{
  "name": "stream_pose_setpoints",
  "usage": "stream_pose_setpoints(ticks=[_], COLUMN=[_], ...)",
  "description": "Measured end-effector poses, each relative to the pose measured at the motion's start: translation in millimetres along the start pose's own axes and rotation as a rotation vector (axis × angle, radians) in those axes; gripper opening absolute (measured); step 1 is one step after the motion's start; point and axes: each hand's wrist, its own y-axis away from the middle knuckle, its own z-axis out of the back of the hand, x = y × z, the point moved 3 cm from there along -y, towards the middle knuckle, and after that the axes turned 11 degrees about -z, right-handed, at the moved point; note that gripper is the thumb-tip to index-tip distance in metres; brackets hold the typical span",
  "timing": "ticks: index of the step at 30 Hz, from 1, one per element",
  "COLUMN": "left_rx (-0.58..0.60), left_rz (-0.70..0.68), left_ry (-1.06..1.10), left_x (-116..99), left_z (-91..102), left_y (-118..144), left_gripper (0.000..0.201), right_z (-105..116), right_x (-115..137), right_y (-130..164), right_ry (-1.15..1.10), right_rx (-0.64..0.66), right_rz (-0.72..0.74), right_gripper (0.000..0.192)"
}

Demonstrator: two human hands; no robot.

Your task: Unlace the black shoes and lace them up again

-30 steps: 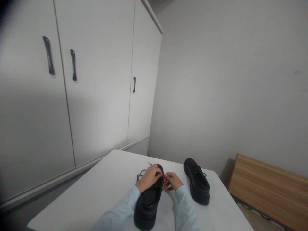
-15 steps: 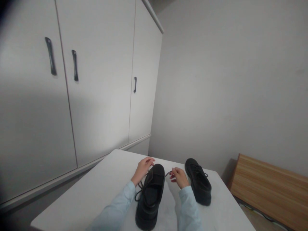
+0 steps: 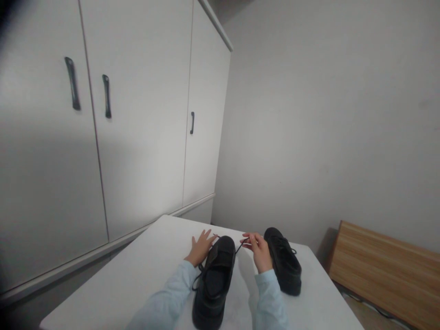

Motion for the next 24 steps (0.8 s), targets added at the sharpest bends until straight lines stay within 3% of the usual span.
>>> stream_pose_setpoints(ticks=[5,10,17,24], left_rx=[0.044,-0.062,-0.173,-0.252], left_rz=[-0.066,0.007,0.205,0.229], left_ry=[-0.027,-0.073,0.162,0.577], left_x=[-3.6,-8.7,-0.2,-1.5], left_z=[5.6,24.3,44.2,57.2], left_y=[-0.8,1.4,10.7,5.8], left_gripper=[0.043,0.015,0.016,0.021], right_z=[-9.9,-9.3,-8.0,-6.4], right_x=[0.7,1.3,-4.4,4.7], right_y=[2.5,2.7,1.7,5.8], right_ry=[0.001,-0.022,-0.126,-0.302], right_rx=[0.025,-0.012,-0.029,-0.108], right_rz=[0.035,0.019,-0.032,0.014], right_gripper=[0.042,0.044,0.039,0.037])
